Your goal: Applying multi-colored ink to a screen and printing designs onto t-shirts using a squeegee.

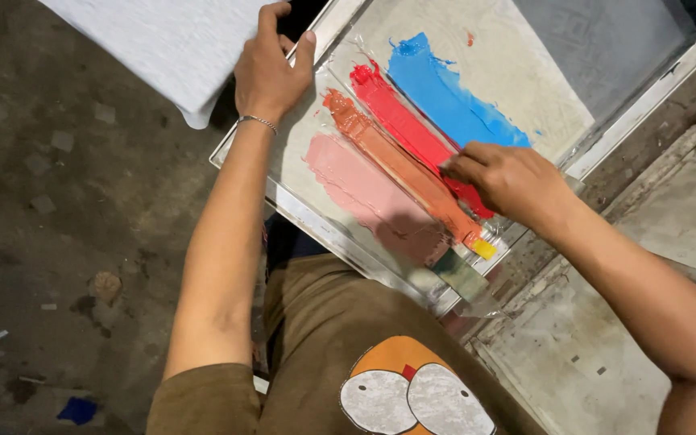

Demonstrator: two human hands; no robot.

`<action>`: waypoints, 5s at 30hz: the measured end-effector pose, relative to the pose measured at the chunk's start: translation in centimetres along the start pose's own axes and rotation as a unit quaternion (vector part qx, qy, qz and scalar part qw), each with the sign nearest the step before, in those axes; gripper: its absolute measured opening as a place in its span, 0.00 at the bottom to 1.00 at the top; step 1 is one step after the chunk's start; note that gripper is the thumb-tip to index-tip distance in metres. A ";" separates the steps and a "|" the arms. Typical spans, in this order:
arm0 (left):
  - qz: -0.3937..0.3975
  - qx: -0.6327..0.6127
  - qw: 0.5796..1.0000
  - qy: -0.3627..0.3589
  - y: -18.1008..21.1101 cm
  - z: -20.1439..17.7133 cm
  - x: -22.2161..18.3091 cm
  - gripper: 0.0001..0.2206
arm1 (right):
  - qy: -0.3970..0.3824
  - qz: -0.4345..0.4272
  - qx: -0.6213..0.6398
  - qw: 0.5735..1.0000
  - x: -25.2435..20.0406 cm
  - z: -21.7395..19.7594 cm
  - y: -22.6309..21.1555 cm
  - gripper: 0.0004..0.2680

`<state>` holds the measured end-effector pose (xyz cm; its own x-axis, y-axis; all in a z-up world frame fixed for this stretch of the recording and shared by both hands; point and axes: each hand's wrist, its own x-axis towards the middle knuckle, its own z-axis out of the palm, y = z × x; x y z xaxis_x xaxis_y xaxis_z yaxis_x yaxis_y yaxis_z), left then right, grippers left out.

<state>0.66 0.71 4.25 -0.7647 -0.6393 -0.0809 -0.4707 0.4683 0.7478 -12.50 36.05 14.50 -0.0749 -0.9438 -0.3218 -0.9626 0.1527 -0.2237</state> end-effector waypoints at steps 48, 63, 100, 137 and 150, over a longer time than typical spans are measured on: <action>-0.045 0.020 0.998 -0.050 0.6 -1.1 -0.1 0.23 | 0.215 0.487 0.258 0.806 -11.2 9.2 -3.5 0.11; -0.029 -0.018 0.999 -0.031 1.1 -0.9 -0.8 0.21 | 0.378 0.677 0.259 0.575 -9.8 10.9 -6.0 0.23; -0.039 -0.008 0.999 -0.032 1.5 -1.0 -0.1 0.26 | 0.144 -0.052 -0.042 0.987 11.6 -5.7 4.1 0.16; -0.047 -0.001 0.999 -0.023 2.0 -1.1 -0.4 0.24 | 0.110 -0.067 -0.038 0.991 12.3 -4.9 5.3 0.10; -0.053 -0.003 0.998 -0.025 2.6 -1.2 -0.6 0.23 | 0.016 -0.039 -0.014 0.999 7.2 -3.5 5.9 0.09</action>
